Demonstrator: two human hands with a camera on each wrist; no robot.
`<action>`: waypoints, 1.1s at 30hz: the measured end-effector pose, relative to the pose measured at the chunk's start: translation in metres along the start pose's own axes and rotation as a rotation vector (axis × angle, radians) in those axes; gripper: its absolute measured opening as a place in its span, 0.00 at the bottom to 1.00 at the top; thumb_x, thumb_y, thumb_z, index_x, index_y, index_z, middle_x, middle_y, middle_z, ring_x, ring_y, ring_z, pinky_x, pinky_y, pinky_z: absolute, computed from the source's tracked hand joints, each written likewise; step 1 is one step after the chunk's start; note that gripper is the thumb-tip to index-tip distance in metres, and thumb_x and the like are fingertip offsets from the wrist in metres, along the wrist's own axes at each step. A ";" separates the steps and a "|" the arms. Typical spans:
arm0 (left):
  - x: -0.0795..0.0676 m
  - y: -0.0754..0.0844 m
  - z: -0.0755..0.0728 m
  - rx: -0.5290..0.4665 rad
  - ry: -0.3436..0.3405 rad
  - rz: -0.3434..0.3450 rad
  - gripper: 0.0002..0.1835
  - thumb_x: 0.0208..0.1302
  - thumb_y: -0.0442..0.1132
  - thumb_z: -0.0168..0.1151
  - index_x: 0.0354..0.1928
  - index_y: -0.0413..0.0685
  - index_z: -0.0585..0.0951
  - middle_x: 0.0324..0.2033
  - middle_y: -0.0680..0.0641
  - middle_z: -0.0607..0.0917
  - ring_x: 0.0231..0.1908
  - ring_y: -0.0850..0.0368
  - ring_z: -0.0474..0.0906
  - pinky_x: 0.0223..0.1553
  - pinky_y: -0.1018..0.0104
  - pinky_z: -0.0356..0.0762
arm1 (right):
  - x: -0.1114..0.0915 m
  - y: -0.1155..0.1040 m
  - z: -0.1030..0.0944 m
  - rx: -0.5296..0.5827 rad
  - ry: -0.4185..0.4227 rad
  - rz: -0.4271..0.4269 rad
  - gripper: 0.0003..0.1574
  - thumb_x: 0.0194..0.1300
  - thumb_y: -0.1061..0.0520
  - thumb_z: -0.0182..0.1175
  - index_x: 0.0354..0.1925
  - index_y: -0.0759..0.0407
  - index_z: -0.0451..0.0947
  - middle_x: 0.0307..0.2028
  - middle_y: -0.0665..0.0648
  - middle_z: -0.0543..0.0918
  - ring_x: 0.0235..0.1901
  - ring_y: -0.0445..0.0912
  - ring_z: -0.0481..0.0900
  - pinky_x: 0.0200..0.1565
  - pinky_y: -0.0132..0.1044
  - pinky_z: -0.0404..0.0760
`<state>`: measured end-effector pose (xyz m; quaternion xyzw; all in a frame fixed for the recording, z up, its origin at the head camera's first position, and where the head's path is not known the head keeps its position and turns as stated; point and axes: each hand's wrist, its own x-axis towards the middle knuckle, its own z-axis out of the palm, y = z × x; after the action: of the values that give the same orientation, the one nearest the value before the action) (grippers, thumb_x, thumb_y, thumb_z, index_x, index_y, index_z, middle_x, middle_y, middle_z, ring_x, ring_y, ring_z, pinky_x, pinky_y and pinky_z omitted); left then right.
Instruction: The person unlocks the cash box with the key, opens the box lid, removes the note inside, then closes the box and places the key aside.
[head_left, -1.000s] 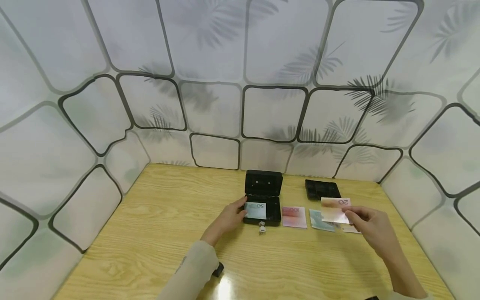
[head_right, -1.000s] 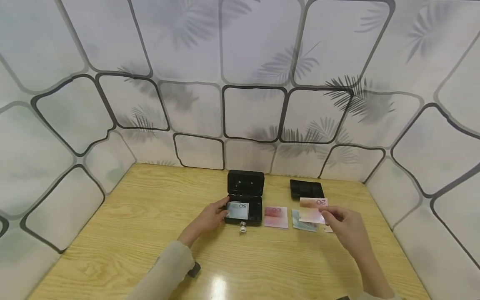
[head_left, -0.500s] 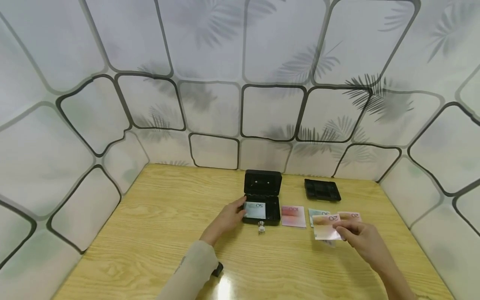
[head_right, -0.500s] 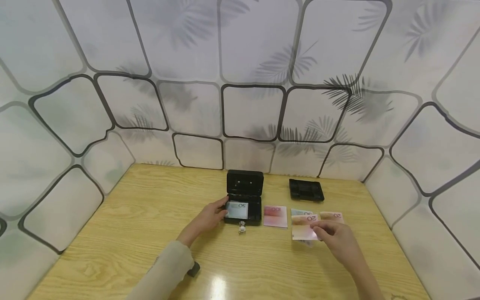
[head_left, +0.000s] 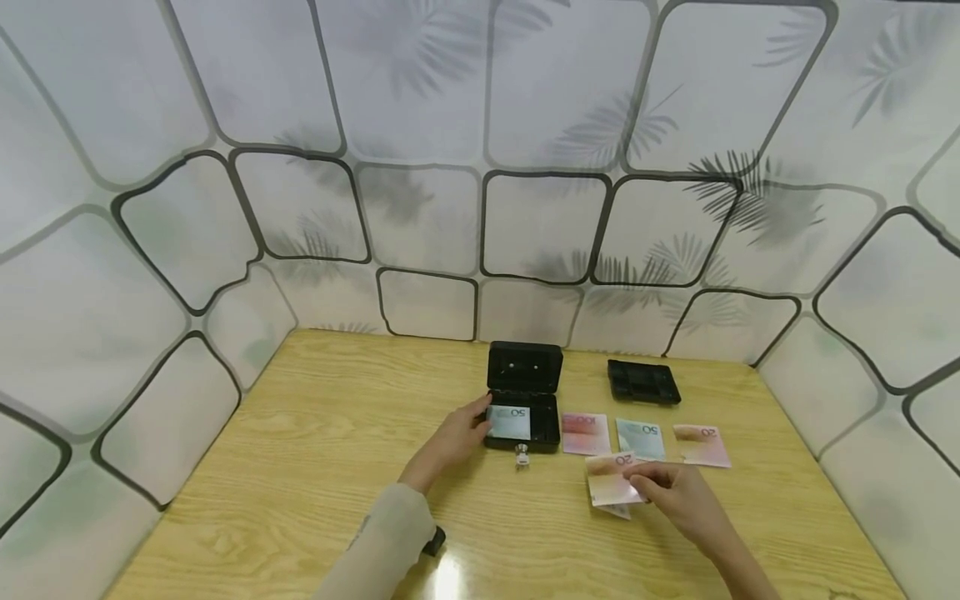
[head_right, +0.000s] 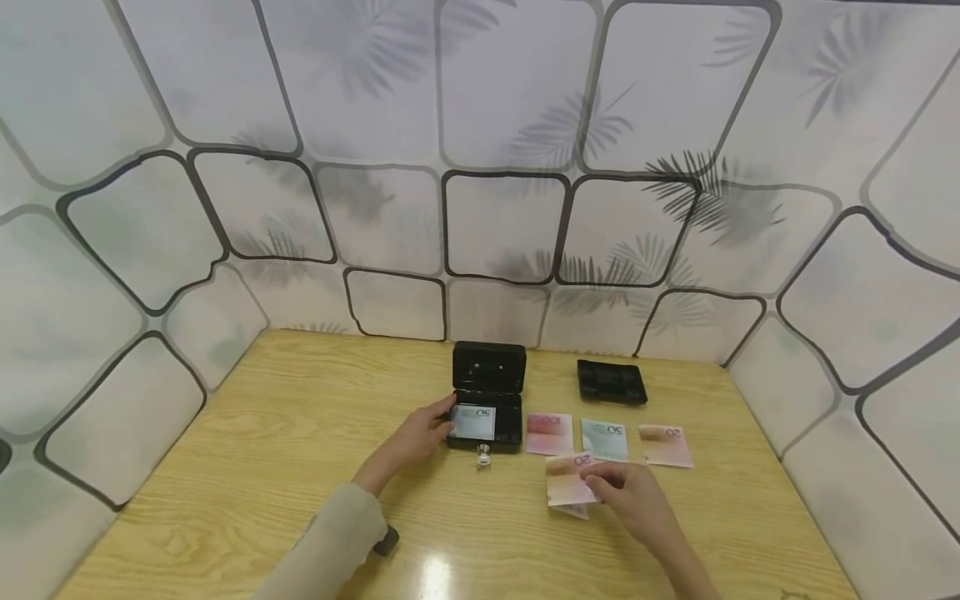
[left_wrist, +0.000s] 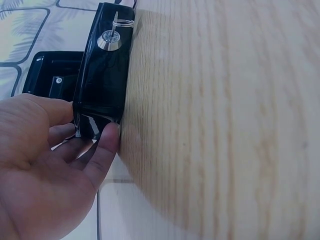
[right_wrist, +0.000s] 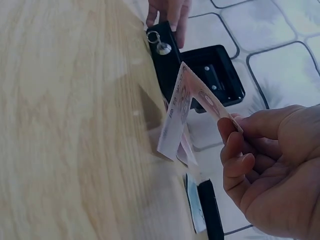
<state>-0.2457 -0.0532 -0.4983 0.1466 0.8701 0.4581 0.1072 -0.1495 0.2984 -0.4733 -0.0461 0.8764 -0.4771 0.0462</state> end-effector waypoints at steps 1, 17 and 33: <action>0.000 0.000 0.000 -0.002 0.001 0.000 0.30 0.79 0.33 0.53 0.79 0.37 0.61 0.76 0.36 0.63 0.75 0.40 0.58 0.72 0.45 0.62 | 0.000 0.000 0.003 0.010 -0.004 -0.006 0.11 0.72 0.61 0.65 0.45 0.69 0.88 0.44 0.62 0.89 0.30 0.36 0.76 0.31 0.32 0.79; -0.002 0.001 0.000 0.000 0.000 -0.003 0.30 0.80 0.33 0.53 0.79 0.38 0.61 0.77 0.36 0.62 0.72 0.43 0.64 0.56 0.52 0.71 | 0.010 0.004 0.035 -0.022 0.005 0.012 0.07 0.70 0.64 0.66 0.42 0.67 0.89 0.41 0.60 0.90 0.31 0.37 0.78 0.32 0.31 0.79; -0.001 -0.001 0.000 -0.002 -0.006 0.004 0.30 0.80 0.34 0.53 0.79 0.38 0.60 0.77 0.36 0.62 0.74 0.41 0.61 0.55 0.53 0.72 | 0.008 -0.001 0.052 -0.224 0.059 0.043 0.05 0.65 0.67 0.68 0.37 0.60 0.89 0.32 0.50 0.87 0.30 0.40 0.76 0.32 0.32 0.77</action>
<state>-0.2450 -0.0539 -0.4991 0.1498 0.8690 0.4589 0.1091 -0.1506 0.2533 -0.5011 -0.0179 0.9261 -0.3761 0.0252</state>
